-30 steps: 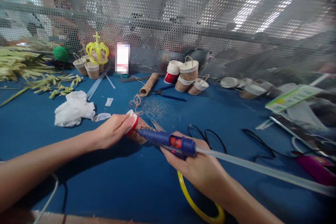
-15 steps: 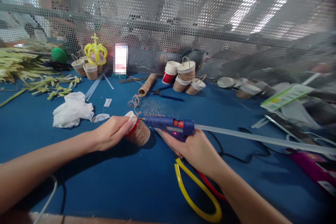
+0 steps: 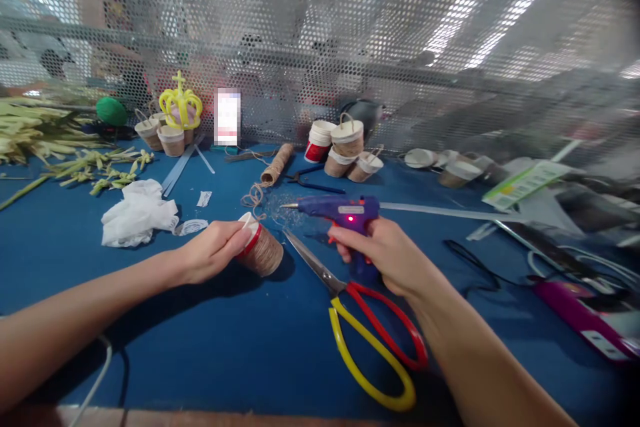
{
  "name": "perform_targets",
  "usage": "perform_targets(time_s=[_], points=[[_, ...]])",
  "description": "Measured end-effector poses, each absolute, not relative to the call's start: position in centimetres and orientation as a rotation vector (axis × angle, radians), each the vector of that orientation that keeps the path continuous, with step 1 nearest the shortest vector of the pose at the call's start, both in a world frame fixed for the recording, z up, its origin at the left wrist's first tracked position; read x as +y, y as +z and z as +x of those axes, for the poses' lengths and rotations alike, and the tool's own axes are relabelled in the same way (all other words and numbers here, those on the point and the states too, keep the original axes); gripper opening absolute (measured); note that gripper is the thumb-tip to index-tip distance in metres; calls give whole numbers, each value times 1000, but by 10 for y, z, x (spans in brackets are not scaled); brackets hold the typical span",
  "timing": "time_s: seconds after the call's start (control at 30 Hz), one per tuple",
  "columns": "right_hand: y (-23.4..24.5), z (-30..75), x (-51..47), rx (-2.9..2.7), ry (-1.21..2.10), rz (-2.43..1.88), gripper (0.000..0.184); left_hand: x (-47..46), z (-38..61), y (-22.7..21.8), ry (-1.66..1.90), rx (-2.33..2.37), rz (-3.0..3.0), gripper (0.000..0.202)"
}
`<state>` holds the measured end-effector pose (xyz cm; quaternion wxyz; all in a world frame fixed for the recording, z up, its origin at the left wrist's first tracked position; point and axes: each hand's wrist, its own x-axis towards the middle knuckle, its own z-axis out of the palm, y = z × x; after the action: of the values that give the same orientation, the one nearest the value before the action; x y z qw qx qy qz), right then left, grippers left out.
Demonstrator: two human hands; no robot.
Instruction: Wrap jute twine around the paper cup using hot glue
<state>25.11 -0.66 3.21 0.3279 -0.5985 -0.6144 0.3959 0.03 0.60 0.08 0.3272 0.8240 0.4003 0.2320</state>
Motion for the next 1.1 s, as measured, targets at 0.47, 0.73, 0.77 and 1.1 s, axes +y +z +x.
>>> perform_targets(time_s=[0.47,0.73,0.77,1.1], points=[[-1,286,57,-1571,471,-2156,35,5,0,5,546,943,2175,42],[26,242,32,-1745,527,-1943,25,4,0,6,524,855,2356,29],[28,233,27,-1793,651,-1871,30,4,0,6,520,850,2374,29],[11,172,32,-1611,1408,-1401,33,6,0,1,456,799,2508,33]])
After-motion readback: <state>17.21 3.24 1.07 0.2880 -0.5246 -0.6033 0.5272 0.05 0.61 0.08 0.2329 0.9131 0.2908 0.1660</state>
